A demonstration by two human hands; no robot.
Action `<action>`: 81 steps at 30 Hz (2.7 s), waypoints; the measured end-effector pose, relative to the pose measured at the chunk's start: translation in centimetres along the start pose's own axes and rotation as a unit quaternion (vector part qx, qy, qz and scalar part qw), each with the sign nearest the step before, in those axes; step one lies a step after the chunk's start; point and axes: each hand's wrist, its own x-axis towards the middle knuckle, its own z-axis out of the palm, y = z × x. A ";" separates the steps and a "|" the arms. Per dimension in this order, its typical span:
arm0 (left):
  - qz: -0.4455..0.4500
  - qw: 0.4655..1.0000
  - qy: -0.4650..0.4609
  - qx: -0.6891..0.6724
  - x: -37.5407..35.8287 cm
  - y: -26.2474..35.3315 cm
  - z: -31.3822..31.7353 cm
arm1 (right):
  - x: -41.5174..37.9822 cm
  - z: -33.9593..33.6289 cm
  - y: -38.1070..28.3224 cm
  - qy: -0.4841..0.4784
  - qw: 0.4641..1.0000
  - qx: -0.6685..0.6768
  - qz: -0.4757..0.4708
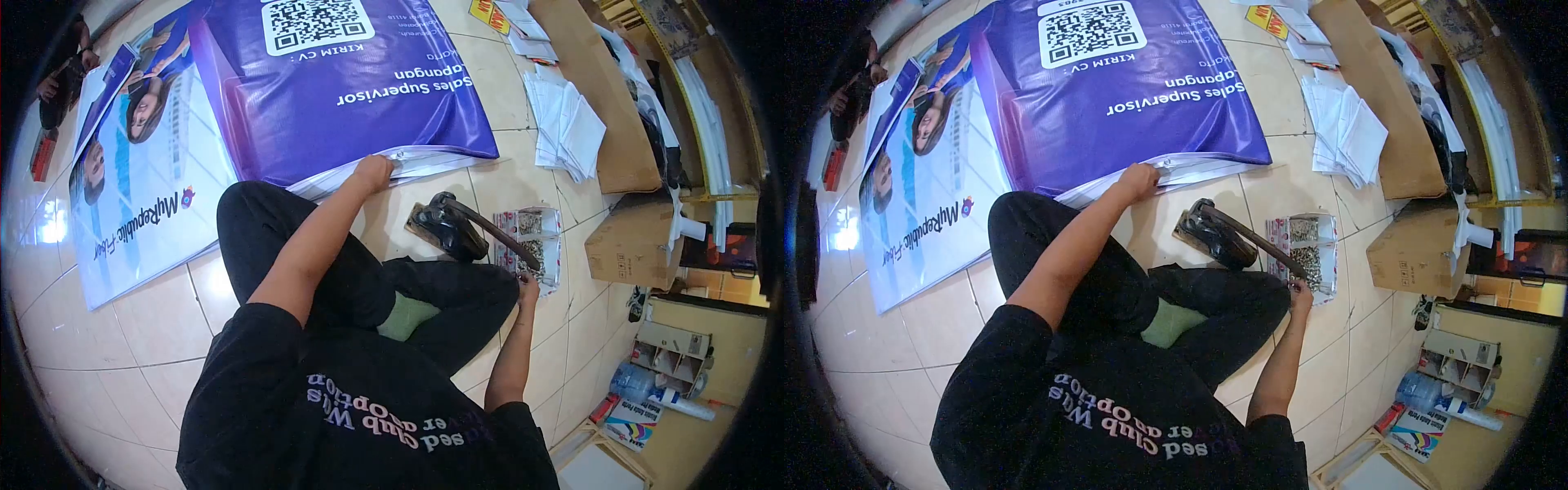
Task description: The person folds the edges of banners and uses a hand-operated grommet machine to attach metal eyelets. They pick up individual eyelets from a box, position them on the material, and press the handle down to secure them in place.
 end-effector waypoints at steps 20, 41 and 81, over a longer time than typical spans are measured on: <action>-0.032 0.986 -0.035 -0.162 -0.8 -1.1 -0.2 | -2.5 -1.6 -8.6 0.321 0.942 0.102 -0.017; -0.055 0.994 -0.028 -0.085 -0.4 1.1 -1.2 | -0.5 -0.6 -2.7 0.011 0.984 -0.101 0.143; -0.102 0.964 -0.088 -0.229 1.1 -0.2 -2.5 | 11.7 13.7 -28.6 -0.244 0.800 0.077 -0.543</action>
